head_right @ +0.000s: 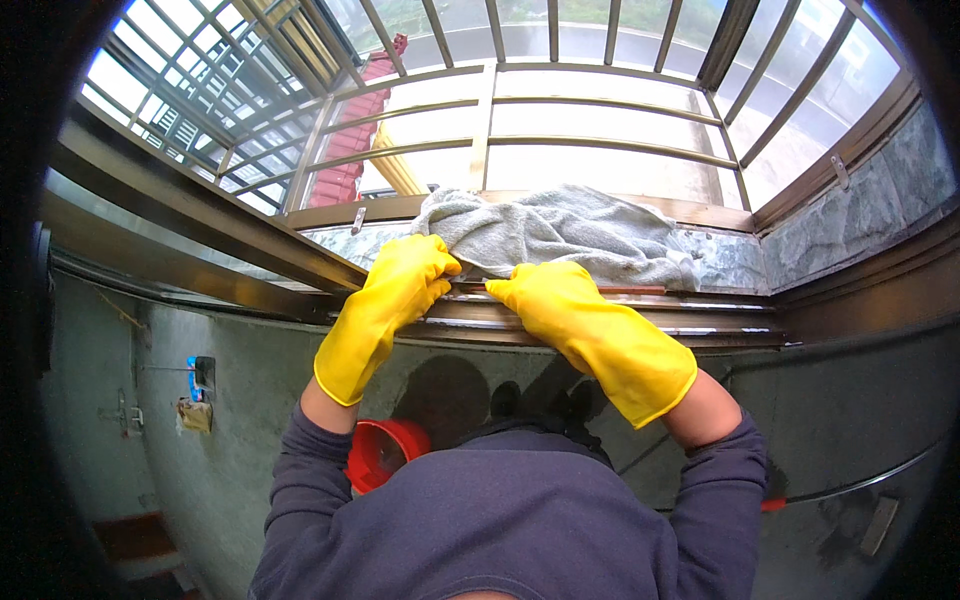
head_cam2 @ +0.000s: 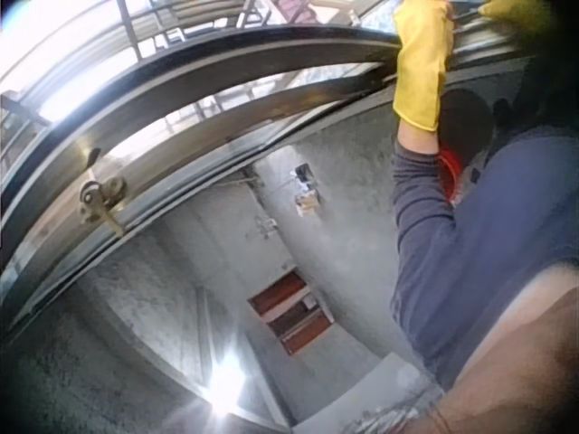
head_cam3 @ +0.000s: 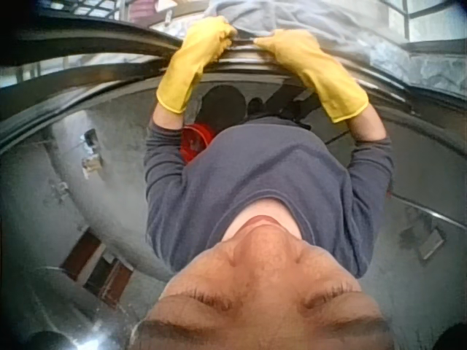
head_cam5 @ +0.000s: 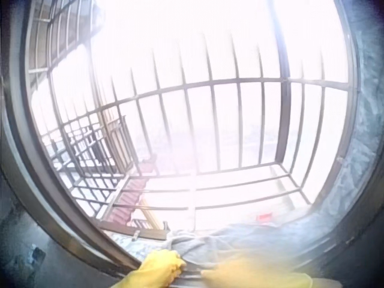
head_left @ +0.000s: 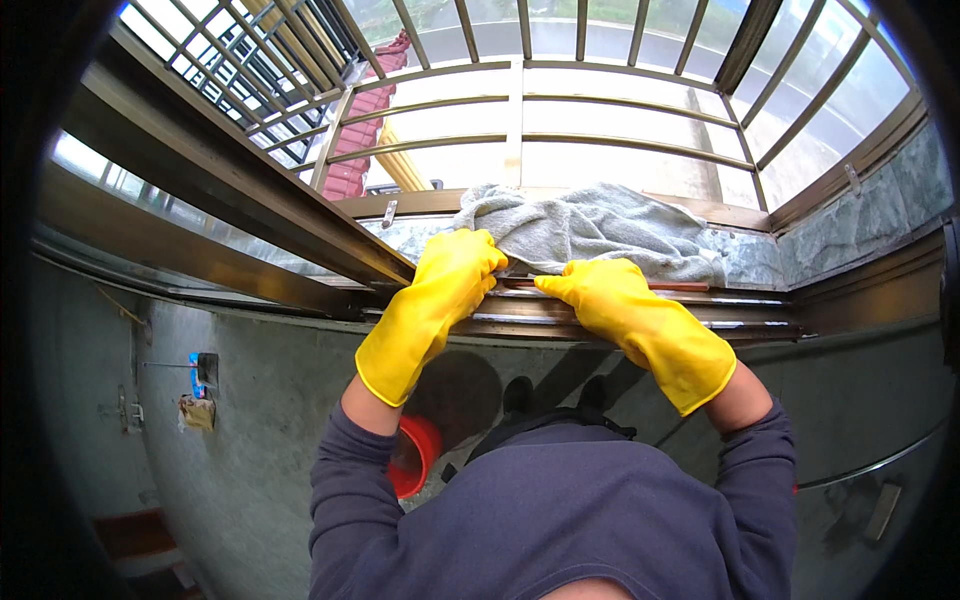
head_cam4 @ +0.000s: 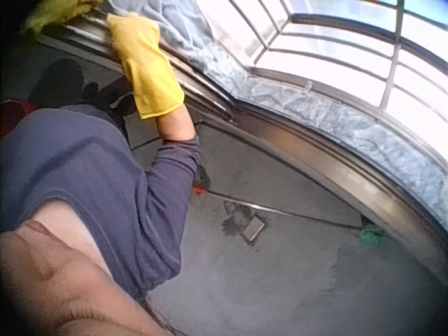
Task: The person wrings a cloth in a red bucket, then uses a long-handled mop to clean a large window. They switch to a cloth to wipe the window frame and sill, then use a small tool to scrape debris from the frame grooves.
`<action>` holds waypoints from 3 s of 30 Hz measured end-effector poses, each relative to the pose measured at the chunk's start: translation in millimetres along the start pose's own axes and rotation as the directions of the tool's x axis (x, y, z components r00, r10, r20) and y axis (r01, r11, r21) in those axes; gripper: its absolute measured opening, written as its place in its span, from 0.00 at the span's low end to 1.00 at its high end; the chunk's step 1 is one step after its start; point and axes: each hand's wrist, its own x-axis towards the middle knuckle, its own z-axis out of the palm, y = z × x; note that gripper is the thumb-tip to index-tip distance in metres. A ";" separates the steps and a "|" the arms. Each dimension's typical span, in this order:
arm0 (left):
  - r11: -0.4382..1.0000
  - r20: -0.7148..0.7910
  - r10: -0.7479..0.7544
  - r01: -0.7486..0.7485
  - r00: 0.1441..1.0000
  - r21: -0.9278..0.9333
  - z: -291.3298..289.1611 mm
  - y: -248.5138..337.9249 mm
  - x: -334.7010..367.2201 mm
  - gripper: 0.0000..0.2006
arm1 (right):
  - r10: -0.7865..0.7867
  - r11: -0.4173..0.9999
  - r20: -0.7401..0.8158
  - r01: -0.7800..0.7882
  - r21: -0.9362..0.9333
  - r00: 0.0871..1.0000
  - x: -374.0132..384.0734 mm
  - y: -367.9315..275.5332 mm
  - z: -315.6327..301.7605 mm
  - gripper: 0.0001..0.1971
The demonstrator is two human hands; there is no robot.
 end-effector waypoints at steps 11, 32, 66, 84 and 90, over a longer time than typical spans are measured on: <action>0.412 -0.148 -0.622 0.161 0.769 -0.897 21.3 16.3 0.6 0.05 | -0.236 0.971 -0.577 0.213 -0.108 0.782 5.8 21.5 24.7 0.17; 0.990 -0.025 0.027 -0.030 0.999 -0.134 4.8 -2.4 2.8 0.09 | -0.069 0.994 -0.134 0.056 -0.098 0.989 -4.4 -13.6 17.2 0.16; 0.941 -0.174 0.137 -0.182 0.975 -0.284 13.2 35.2 81.2 0.05 | 0.459 0.846 -0.659 -0.066 0.529 0.597 -96.5 179.7 -5.5 0.09; 0.491 -0.138 -0.028 -0.107 0.990 -0.864 -4.0 144.1 140.5 0.10 | -0.029 0.641 -0.927 -0.705 -0.305 0.374 -184.2 142.6 -97.8 0.05; 0.658 0.317 0.291 0.052 0.903 -0.751 53.2 200.7 136.7 0.07 | 0.250 0.829 -0.483 -0.443 -0.342 0.839 -202.7 147.1 -86.6 0.20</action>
